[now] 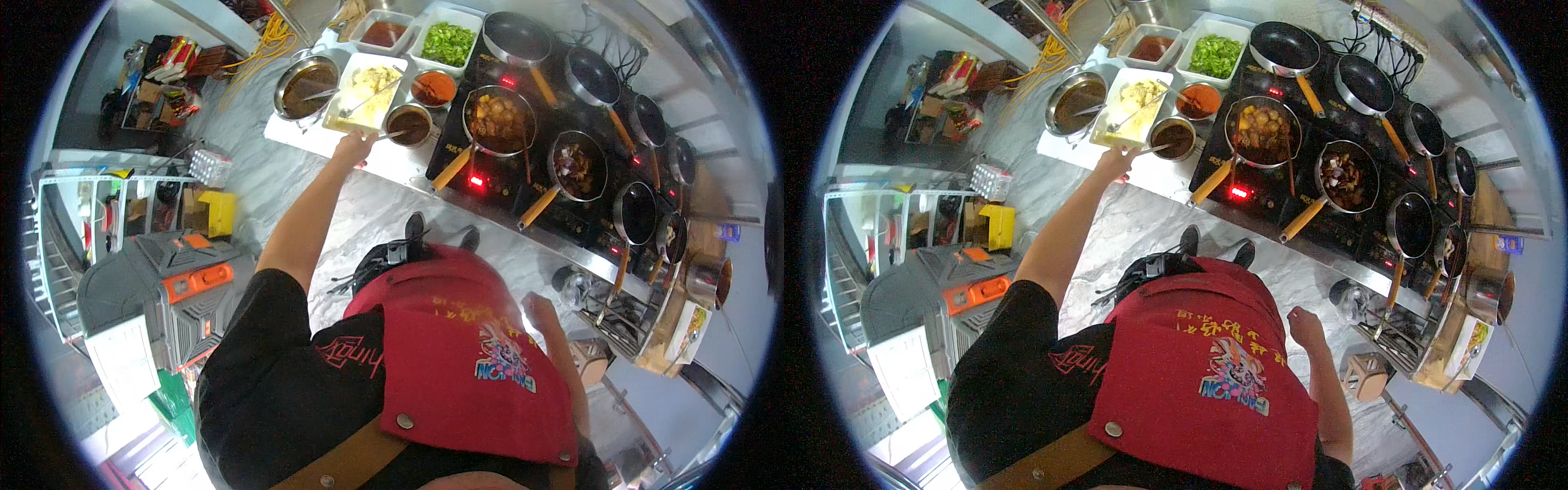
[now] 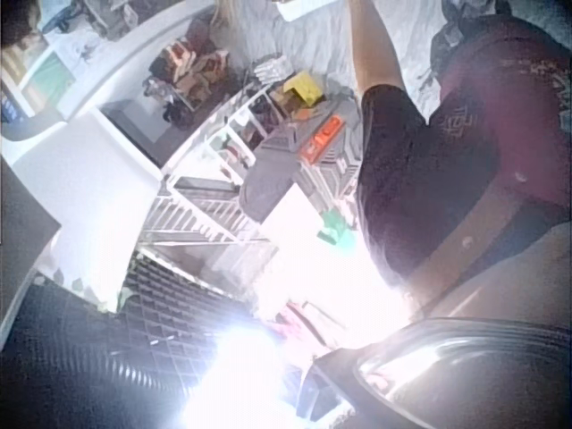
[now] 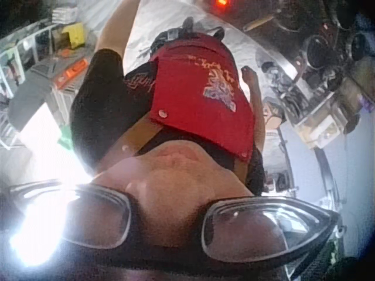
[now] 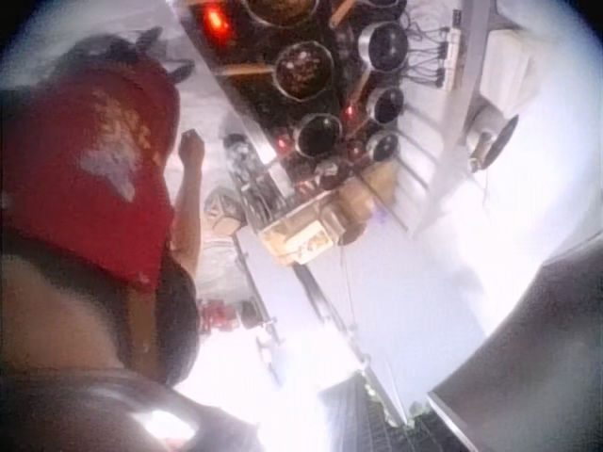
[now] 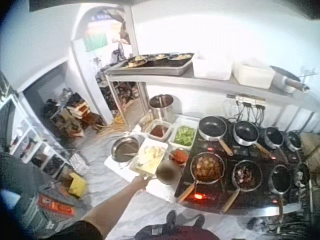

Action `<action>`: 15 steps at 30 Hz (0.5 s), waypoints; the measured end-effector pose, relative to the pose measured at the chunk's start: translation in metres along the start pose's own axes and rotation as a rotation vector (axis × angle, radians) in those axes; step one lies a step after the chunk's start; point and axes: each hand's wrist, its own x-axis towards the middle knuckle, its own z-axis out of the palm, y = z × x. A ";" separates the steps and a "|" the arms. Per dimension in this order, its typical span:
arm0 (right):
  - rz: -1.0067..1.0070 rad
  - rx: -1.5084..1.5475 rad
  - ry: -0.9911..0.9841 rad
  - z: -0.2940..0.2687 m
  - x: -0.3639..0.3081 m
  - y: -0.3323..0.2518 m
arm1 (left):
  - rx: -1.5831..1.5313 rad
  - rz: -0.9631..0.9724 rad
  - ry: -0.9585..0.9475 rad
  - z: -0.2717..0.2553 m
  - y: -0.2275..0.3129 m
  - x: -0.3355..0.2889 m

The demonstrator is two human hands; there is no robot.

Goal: The person prepares food in a commercial kitchen. They retrieve noodles from a bag, add them to a container, and stir ingredients in multiple small pans on an induction cooktop using chopsticks and a ladle.

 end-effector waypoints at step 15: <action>0.257 0.271 0.043 0.097 -0.012 -0.047 | 0.121 0.812 0.325 -0.008 -0.042 -0.002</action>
